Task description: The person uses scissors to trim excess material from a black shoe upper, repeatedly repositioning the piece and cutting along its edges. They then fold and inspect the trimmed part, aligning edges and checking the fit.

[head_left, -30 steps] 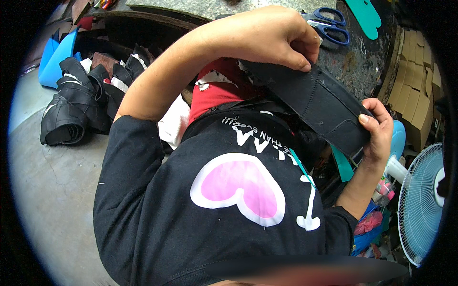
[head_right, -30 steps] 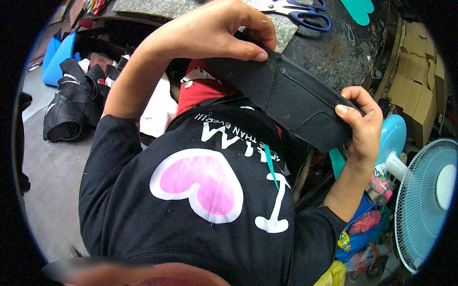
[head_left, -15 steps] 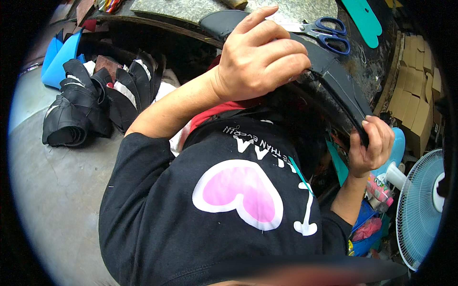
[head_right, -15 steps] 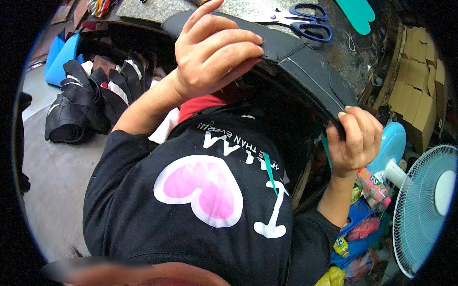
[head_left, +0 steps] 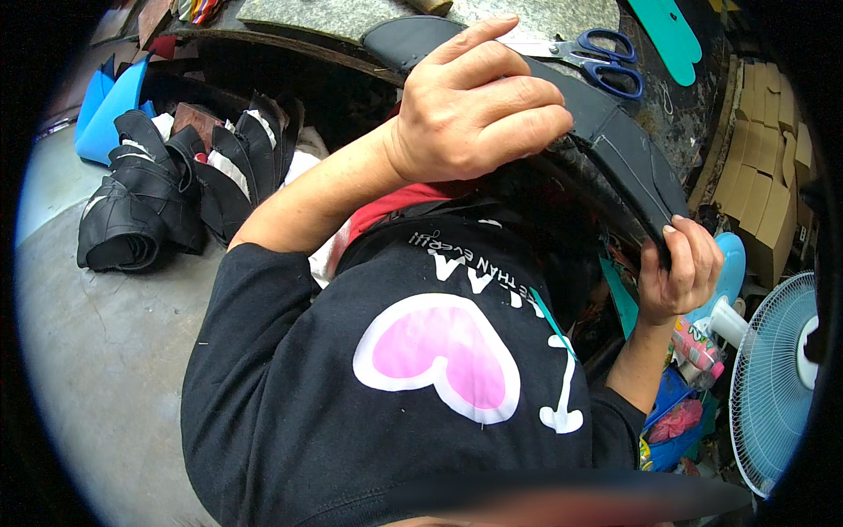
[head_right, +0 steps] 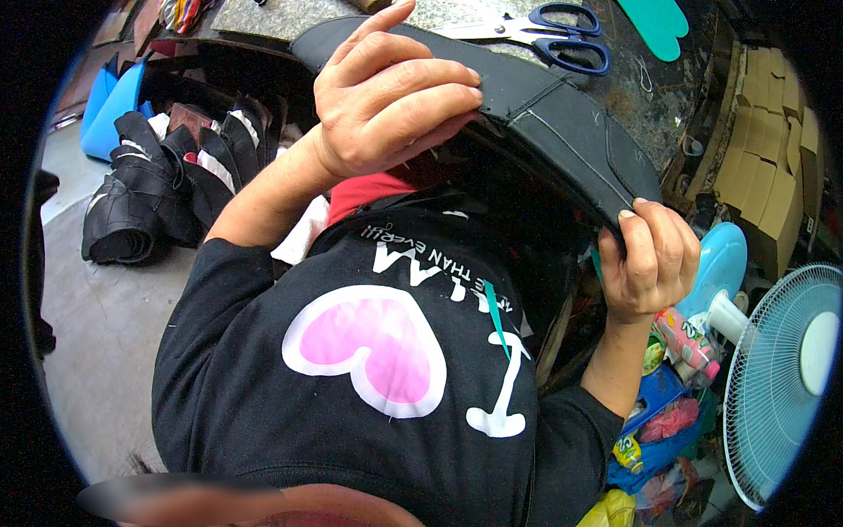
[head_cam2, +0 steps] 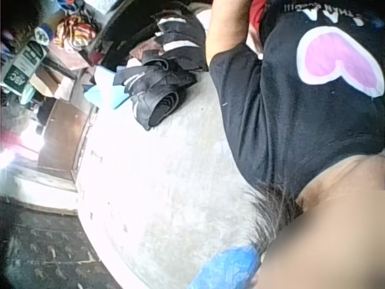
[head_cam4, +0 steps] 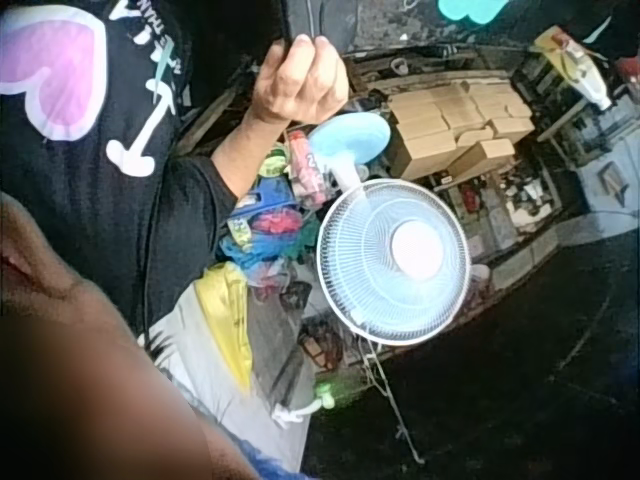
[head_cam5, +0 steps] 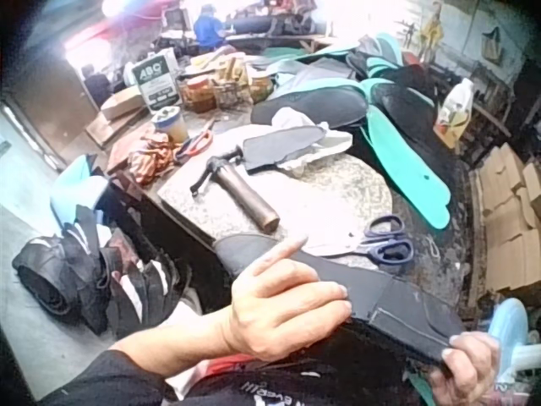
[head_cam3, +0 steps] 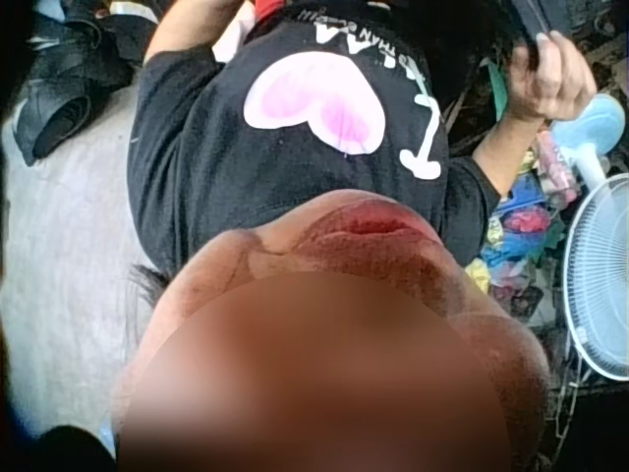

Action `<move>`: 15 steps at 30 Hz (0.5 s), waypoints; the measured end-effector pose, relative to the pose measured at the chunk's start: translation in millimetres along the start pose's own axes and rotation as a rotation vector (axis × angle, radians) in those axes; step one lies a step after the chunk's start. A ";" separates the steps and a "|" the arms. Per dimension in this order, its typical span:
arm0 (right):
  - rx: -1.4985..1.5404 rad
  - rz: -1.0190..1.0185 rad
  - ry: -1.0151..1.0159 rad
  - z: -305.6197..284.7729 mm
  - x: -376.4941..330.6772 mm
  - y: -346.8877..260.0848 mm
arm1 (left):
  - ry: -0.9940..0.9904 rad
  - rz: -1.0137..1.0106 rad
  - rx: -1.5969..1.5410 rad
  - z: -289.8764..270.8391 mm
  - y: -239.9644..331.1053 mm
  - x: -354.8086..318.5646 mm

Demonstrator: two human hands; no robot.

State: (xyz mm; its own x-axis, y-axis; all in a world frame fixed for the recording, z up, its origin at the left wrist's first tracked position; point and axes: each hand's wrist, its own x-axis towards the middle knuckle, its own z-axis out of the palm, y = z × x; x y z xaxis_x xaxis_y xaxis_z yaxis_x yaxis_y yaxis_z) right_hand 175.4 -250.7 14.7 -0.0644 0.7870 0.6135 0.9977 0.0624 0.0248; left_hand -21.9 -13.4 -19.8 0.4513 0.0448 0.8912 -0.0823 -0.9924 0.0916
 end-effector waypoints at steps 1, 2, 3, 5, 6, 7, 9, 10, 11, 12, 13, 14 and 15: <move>-0.002 -0.001 0.000 -0.1 0.2 0.0 | 0.000 0.015 0.016 0.2 0.1 0.3; 0.002 0.004 -0.004 -0.3 0.7 -0.1 | -0.001 0.030 0.032 0.4 0.4 0.7; 0.000 -0.006 0.001 -0.4 1.5 -0.1 | -0.001 0.046 0.047 0.4 0.8 1.1; 0.017 -0.012 0.004 -0.3 4.1 -0.3 | -0.008 0.038 0.035 -0.1 2.3 2.3; 0.038 -0.002 -0.006 -0.2 5.8 -0.4 | -0.011 0.034 0.029 -0.3 2.9 3.3; 0.068 0.007 -0.012 0.5 7.7 -0.5 | -0.030 0.039 0.040 -0.4 2.9 4.7; 0.170 0.102 -0.046 2.2 11.2 -1.6 | -0.066 0.049 0.064 -1.0 2.7 8.1; 0.241 0.189 -0.074 2.9 12.7 -2.1 | -0.122 0.012 0.036 -1.0 2.3 10.1; 0.309 0.309 -0.126 2.2 13.4 -3.0 | -0.179 -0.025 0.007 -1.1 2.0 12.0; 0.418 0.486 -0.174 1.1 13.6 -3.7 | -0.236 -0.062 -0.021 -1.4 1.8 13.7; 0.589 0.745 -0.210 -0.6 13.2 -4.4 | -0.343 -0.135 -0.074 -2.4 2.3 14.8; 0.741 0.911 -0.244 -2.4 12.9 -3.1 | -0.450 -0.208 -0.128 -3.3 2.7 15.7; 0.887 1.086 -0.270 -3.9 12.4 -0.9 | -0.541 -0.259 -0.167 -4.0 2.9 16.2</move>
State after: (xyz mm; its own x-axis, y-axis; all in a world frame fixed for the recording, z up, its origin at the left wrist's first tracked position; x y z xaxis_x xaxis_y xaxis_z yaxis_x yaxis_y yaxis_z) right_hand 173.7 -243.3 25.3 0.6092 0.7765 -0.1611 0.2184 -0.3596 -0.9072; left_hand -18.4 -15.1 -3.4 0.8579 0.1736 0.4835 -0.0281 -0.9239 0.3816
